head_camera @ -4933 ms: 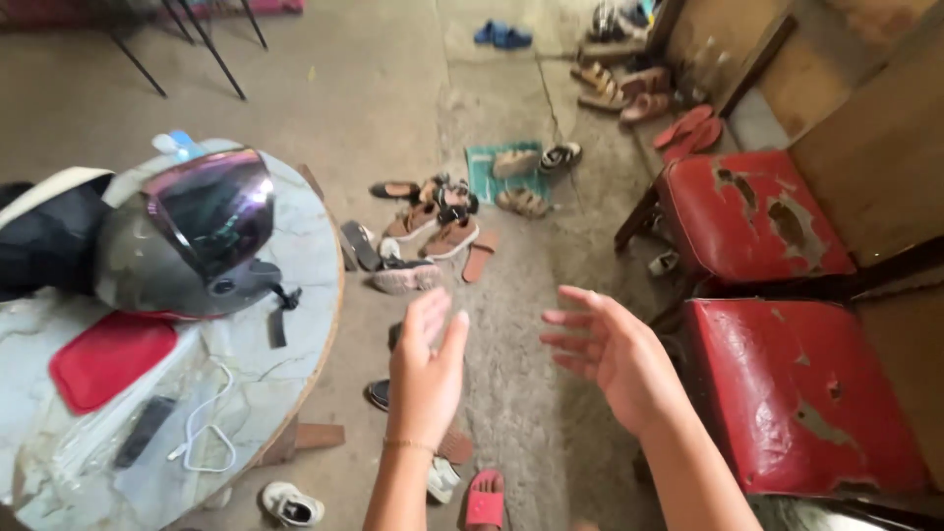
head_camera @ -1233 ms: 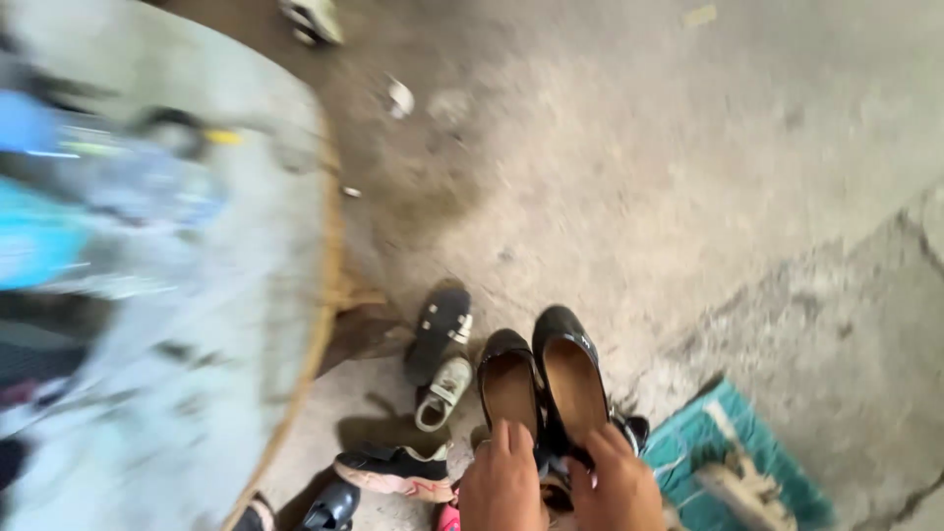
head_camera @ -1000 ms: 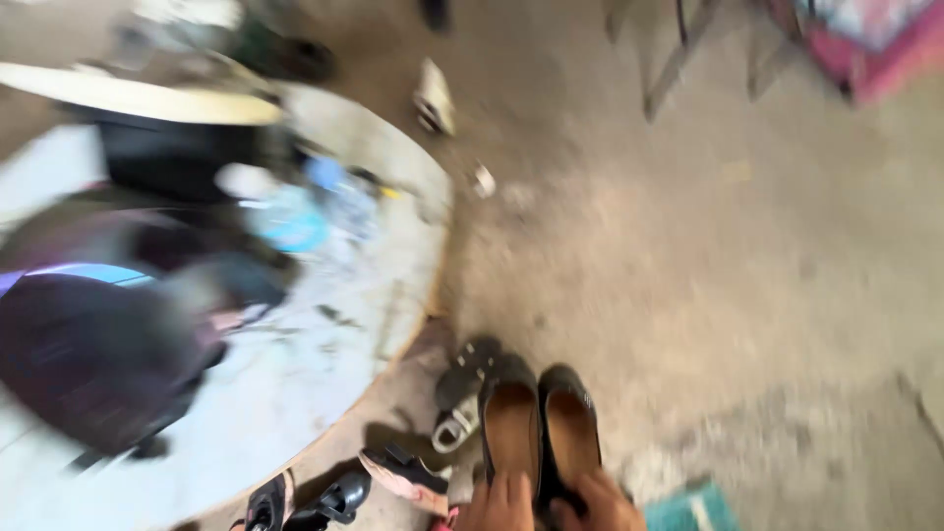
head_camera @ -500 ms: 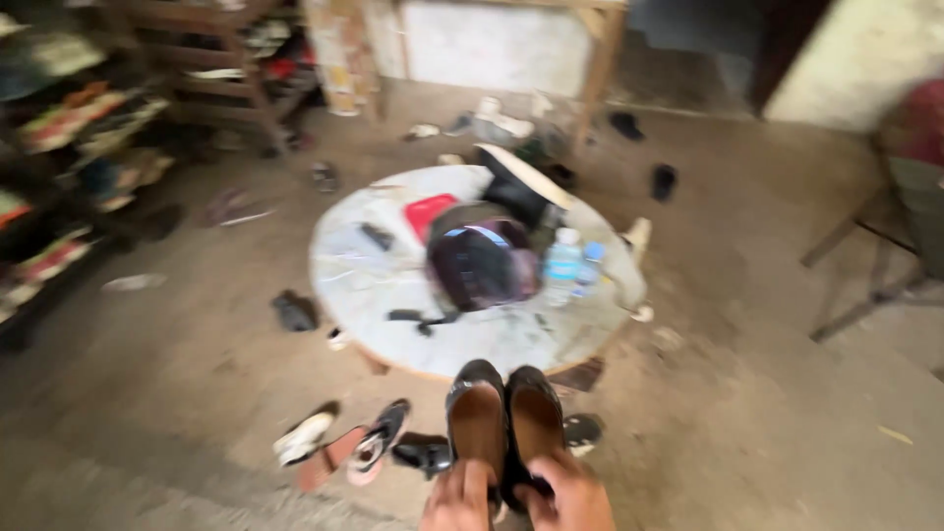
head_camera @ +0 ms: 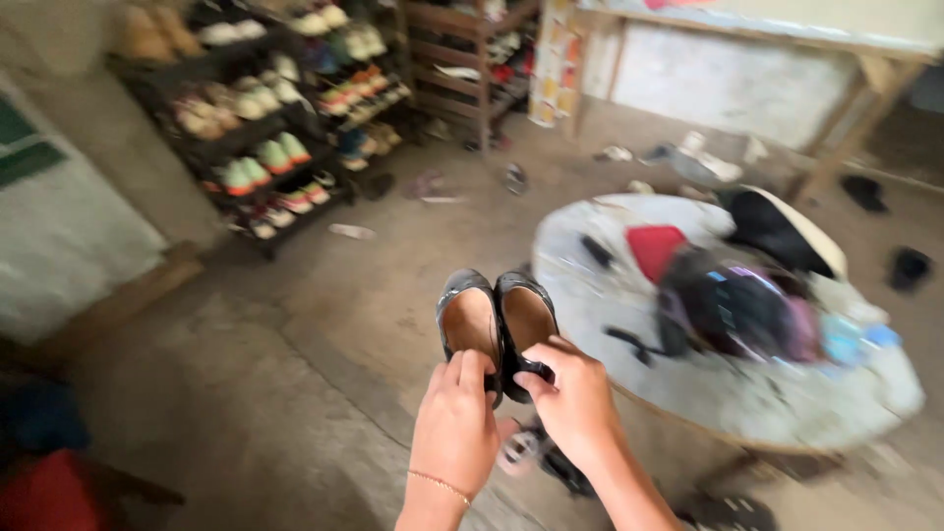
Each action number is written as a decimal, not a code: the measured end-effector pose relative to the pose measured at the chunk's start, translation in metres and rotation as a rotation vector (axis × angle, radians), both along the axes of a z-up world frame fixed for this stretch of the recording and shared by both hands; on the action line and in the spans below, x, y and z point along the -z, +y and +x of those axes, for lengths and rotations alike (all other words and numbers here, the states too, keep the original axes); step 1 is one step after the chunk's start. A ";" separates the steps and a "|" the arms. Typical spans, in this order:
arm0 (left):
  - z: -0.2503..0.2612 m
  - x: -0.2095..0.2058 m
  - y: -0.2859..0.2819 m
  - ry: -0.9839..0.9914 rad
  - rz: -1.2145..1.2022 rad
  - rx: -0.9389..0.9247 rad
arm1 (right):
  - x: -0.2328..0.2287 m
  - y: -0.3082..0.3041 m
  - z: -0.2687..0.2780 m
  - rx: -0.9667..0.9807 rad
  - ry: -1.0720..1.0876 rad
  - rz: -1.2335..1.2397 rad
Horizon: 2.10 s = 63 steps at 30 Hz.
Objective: Organizing various shoes from the floor onto storage racks.
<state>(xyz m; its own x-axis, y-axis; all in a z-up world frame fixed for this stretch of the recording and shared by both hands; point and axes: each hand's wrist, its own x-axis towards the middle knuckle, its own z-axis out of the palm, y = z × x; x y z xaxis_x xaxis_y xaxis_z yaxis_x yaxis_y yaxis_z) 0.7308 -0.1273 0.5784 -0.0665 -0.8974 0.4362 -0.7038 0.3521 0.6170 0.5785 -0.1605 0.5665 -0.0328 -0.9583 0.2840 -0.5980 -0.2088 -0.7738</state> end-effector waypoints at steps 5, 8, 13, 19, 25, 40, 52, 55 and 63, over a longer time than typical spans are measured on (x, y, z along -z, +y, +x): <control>0.087 -0.021 -0.026 0.007 -0.107 -0.120 | -0.020 -0.045 0.096 -0.118 -0.061 -0.086; 0.129 -0.025 -0.037 0.056 -0.120 -0.208 | -0.029 -0.066 0.145 -0.195 -0.062 -0.103; 0.187 -0.031 -0.069 0.078 -0.156 -0.346 | -0.040 -0.113 0.214 -0.292 -0.068 -0.102; 0.232 -0.034 -0.137 0.095 -0.176 -0.458 | -0.047 -0.193 0.271 -0.417 -0.106 -0.109; 0.270 -0.043 -0.238 0.111 -0.220 -0.554 | -0.064 -0.302 0.316 -0.521 -0.172 -0.197; 0.420 -0.015 -0.459 0.163 -0.222 -0.520 | -0.065 -0.518 0.449 -0.510 -0.119 -0.027; 0.566 0.010 -0.672 0.232 -0.153 -0.370 | -0.057 -0.704 0.572 -0.359 -0.141 -0.001; 0.573 0.013 -0.716 0.219 -0.167 -0.315 | -0.049 -0.748 0.580 -0.319 -0.142 -0.018; 0.564 0.021 -0.864 0.240 -0.078 -0.220 | -0.029 -0.890 0.564 -0.279 -0.167 -0.058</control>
<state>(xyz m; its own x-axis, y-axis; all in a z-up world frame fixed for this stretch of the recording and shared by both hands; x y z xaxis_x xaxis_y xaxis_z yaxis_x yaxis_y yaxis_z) 1.2950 -0.9912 0.5577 0.2381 -0.8423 0.4836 -0.6058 0.2604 0.7518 1.1429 -1.0503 0.5953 0.1782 -0.9193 0.3508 -0.3773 -0.3931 -0.8385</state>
